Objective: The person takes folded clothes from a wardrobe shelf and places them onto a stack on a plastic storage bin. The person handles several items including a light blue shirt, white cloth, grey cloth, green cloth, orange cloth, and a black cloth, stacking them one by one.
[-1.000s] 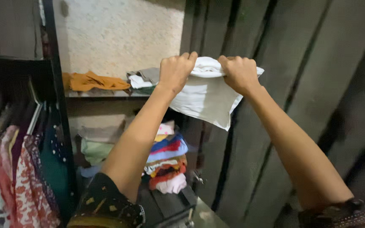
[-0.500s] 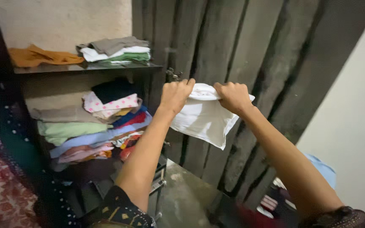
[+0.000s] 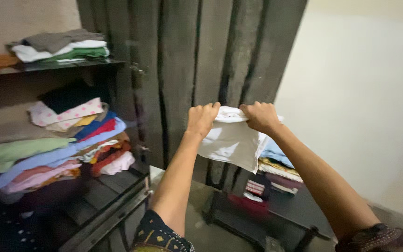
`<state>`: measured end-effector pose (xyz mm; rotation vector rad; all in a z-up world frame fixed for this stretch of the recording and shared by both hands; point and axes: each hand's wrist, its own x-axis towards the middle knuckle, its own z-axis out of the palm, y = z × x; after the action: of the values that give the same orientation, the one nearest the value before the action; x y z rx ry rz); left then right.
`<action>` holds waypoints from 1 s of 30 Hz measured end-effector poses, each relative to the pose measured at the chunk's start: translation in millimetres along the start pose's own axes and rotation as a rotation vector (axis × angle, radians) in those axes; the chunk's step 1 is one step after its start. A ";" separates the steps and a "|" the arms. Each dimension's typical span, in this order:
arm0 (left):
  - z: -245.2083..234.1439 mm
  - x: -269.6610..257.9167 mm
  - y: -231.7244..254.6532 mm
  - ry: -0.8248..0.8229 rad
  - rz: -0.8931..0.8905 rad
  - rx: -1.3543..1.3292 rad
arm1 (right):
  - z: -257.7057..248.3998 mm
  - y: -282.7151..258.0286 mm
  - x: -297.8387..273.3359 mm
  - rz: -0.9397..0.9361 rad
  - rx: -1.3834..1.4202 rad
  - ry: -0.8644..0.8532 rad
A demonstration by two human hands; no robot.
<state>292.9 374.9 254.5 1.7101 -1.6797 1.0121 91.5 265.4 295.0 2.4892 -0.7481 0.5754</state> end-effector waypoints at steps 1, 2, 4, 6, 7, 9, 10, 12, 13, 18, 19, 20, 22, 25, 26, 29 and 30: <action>4.2 -0.8 13.7 -0.005 0.003 -0.011 | -0.2 8.2 -12.5 0.006 -0.010 -0.016; 8.0 -2.2 27.9 -0.012 0.006 -0.024 | -0.5 16.6 -26.3 0.014 -0.020 -0.033; 12.9 -2.7 56.8 -0.029 0.013 -0.059 | -2.8 33.7 -53.8 0.028 -0.050 -0.054; 14.0 -4.9 87.1 -0.055 0.019 -0.105 | -6.8 48.4 -81.9 0.037 -0.088 -0.064; 13.9 -6.2 102.9 -0.042 0.030 -0.125 | -10.1 56.5 -96.6 0.047 -0.077 -0.076; 15.3 -8.4 135.1 -0.021 0.053 -0.164 | -16.2 74.3 -125.2 0.067 -0.053 -0.101; 16.5 -8.9 152.7 -0.027 0.063 -0.178 | -19.3 83.5 -139.0 0.080 -0.056 -0.110; 22.5 -9.5 185.8 -0.038 0.080 -0.201 | -23.2 102.4 -165.4 0.102 -0.063 -0.125; 27.4 -10.8 202.5 -0.034 0.086 -0.211 | -24.2 111.4 -180.5 0.108 -0.067 -0.117; 51.4 -14.3 277.3 -0.022 0.144 -0.240 | -24.2 151.8 -251.1 0.159 -0.081 -0.119; 56.5 -15.1 292.4 -0.033 0.152 -0.261 | -23.1 160.0 -266.4 0.166 -0.081 -0.125; 61.8 -16.0 306.2 -0.046 0.158 -0.279 | -20.5 167.5 -279.9 0.170 -0.077 -0.130; 72.4 -18.7 333.5 -0.059 0.168 -0.308 | -14.6 182.0 -304.2 0.190 -0.071 -0.158; 92.6 -25.3 373.5 -0.089 0.181 -0.342 | -1.2 202.4 -338.4 0.231 -0.067 -0.205; 101.2 -25.8 386.8 -0.119 0.180 -0.353 | 4.0 210.6 -349.4 0.239 -0.069 -0.207; 129.8 -32.7 422.2 -0.120 0.176 -0.385 | 23.8 235.6 -376.4 0.262 -0.094 -0.257; 140.9 -34.6 431.8 -0.103 0.177 -0.393 | 32.5 243.6 -383.3 0.271 -0.106 -0.277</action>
<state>-111.7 245.9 89.7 1.3953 -1.9706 0.6189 -337.8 219.7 150.3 2.4123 -1.2028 0.2731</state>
